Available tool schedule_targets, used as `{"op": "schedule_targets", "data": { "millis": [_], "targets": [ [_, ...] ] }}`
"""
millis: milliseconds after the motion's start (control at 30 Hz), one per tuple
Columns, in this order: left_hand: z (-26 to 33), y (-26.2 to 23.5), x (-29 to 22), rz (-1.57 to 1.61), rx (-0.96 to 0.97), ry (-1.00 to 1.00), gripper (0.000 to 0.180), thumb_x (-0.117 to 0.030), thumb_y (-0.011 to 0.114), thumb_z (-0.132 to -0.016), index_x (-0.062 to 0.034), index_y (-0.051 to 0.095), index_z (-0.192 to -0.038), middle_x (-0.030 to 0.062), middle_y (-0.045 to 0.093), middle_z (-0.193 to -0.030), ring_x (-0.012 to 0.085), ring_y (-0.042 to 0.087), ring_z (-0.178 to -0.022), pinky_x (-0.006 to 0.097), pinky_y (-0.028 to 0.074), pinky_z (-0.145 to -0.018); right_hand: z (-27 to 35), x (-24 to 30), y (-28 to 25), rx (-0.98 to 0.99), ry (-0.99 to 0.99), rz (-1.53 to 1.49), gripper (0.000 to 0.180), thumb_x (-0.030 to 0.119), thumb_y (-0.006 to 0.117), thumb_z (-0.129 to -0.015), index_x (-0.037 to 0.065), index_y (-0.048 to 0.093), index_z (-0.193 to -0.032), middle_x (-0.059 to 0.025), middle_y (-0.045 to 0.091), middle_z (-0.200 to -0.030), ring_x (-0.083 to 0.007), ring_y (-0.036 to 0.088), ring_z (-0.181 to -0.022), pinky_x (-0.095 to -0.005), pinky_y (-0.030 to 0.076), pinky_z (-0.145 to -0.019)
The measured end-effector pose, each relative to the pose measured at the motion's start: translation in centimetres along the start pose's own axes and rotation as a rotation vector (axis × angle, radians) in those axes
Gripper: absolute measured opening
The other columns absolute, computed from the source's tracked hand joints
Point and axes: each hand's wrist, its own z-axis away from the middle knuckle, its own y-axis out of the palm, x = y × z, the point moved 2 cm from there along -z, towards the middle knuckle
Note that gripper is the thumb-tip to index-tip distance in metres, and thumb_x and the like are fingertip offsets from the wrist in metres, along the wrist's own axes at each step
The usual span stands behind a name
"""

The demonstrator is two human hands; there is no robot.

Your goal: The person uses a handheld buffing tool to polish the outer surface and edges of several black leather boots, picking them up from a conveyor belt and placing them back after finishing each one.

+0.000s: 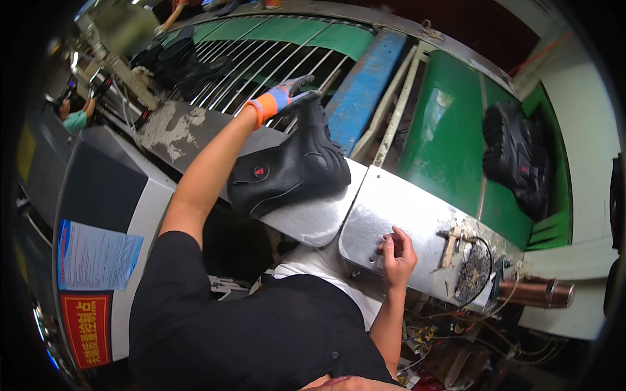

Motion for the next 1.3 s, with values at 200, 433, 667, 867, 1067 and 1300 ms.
{"op": "schedule_targets", "data": {
  "millis": [200,433,667,867,1067,1300],
  "targets": [
    [-4.6,3.0,5.3,-0.419,0.119,-0.240,0.072,-0.061,0.058,-0.087,-0.0100,0.053,-0.137,0.0200,0.055,-0.136,0.0338,0.051,-0.127,0.037,0.039,-0.107,3.3,0.3,-0.6,-0.061,-0.012,-0.022,0.026,0.000,0.057,-0.093,-0.005,0.059,-0.118,-0.0105,0.066,-0.093,-0.0130,0.064,-0.075,-0.0265,0.054,-0.066],
    [4.6,-2.1,3.4,-0.484,0.095,-0.078,0.072,-0.059,0.056,-0.089,-0.0006,0.055,-0.130,0.0225,0.057,-0.131,0.0352,0.052,-0.124,0.039,0.039,-0.107,4.7,0.4,-3.2,-0.177,-0.010,-0.027,0.027,-0.002,0.058,-0.091,-0.004,0.059,-0.118,-0.0112,0.066,-0.096,-0.0133,0.066,-0.076,-0.0268,0.055,-0.069],
    [29.4,-1.5,6.0,-0.791,0.060,0.086,0.073,-0.014,0.087,-0.067,-0.0016,0.049,-0.128,0.0156,0.058,-0.129,0.0274,0.057,-0.120,0.039,0.045,-0.104,-0.2,1.5,-7.5,-0.426,-0.326,0.713,0.040,0.004,0.062,-0.082,-0.002,0.059,-0.122,-0.0195,0.060,-0.119,-0.0334,0.057,-0.111,-0.0409,0.044,-0.098],
    [26.5,1.0,-0.9,0.121,-0.545,0.016,0.087,-0.029,0.093,-0.061,-0.0002,0.049,-0.129,0.0156,0.058,-0.124,0.0230,0.058,-0.115,0.037,0.045,-0.103,-3.4,-4.7,-14.1,-0.377,-0.014,1.065,0.065,0.024,0.073,-0.078,-0.003,0.050,-0.132,-0.0244,0.055,-0.127,-0.0401,0.050,-0.120,-0.0476,0.037,-0.105],
    [19.4,-2.7,-15.1,-0.034,-0.523,0.675,0.078,-0.026,0.087,-0.065,-0.0034,0.052,-0.132,0.0110,0.063,-0.107,0.0222,0.062,-0.099,0.034,0.050,-0.092,-0.8,0.4,-10.8,-0.289,0.155,0.872,0.064,0.015,0.066,-0.076,0.000,0.049,-0.136,-0.0211,0.060,-0.119,-0.0387,0.058,-0.109,-0.0442,0.046,-0.094],
    [13.4,-2.8,-21.0,0.214,-0.283,0.958,0.076,-0.029,0.087,-0.064,-0.0070,0.056,-0.130,0.0120,0.065,-0.109,0.0281,0.063,-0.100,0.037,0.051,-0.088,5.7,-7.1,-19.3,-0.531,-0.153,0.972,0.048,0.018,0.044,-0.091,-0.005,0.052,-0.131,-0.0195,0.058,-0.126,-0.0293,0.054,-0.114,-0.0398,0.042,-0.098]
  ]
}}
